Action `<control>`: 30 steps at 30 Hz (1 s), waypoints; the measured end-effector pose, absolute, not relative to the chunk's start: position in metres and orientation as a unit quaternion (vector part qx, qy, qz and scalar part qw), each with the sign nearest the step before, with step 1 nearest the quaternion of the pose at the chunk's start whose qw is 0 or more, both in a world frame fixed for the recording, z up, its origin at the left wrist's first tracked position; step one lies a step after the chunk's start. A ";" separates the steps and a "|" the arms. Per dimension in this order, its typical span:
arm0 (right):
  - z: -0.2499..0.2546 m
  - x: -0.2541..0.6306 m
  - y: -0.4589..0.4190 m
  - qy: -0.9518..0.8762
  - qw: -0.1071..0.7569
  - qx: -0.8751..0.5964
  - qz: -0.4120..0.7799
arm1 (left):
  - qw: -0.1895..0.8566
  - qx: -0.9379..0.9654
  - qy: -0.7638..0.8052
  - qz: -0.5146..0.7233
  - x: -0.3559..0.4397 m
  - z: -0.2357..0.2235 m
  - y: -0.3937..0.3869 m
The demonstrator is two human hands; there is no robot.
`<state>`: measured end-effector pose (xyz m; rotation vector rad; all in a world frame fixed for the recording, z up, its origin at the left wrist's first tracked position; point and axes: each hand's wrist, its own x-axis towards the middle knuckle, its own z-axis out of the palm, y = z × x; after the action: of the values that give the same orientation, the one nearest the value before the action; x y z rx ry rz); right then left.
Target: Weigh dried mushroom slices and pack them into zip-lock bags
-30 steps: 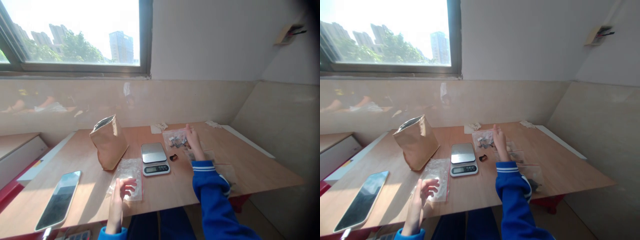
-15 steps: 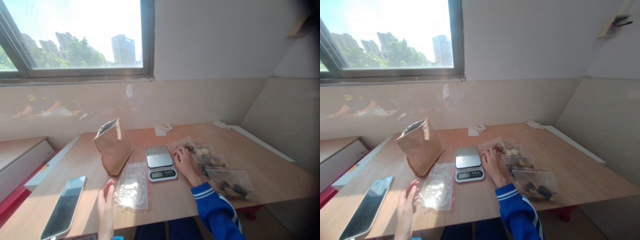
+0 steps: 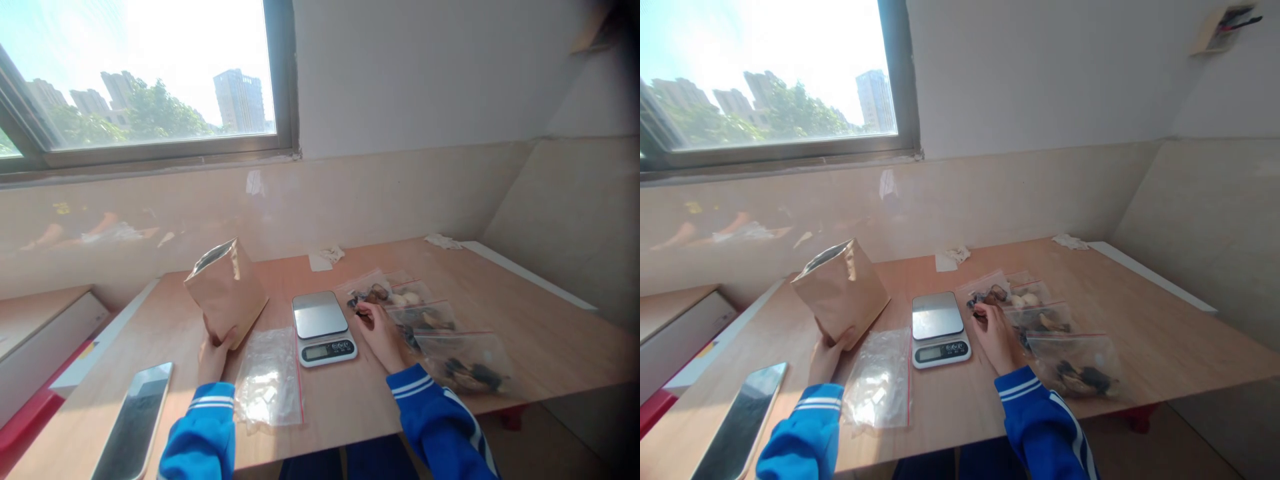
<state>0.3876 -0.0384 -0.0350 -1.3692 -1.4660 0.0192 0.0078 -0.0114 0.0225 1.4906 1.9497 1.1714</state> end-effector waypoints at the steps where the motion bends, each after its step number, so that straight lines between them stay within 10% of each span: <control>1: -0.032 0.385 -0.039 -0.610 0.550 -0.570 0.019 | 0.218 0.538 0.712 0.395 0.003 0.016 -0.008; 30: 0.090 0.230 -0.127 -0.741 0.479 -0.464 0.079 | 0.253 0.618 0.626 0.404 0.006 0.008 -0.017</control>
<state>0.2304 -0.1273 0.0898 -1.1333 -1.8073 0.1916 0.0063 -0.0167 0.0075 1.6791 1.7022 1.0977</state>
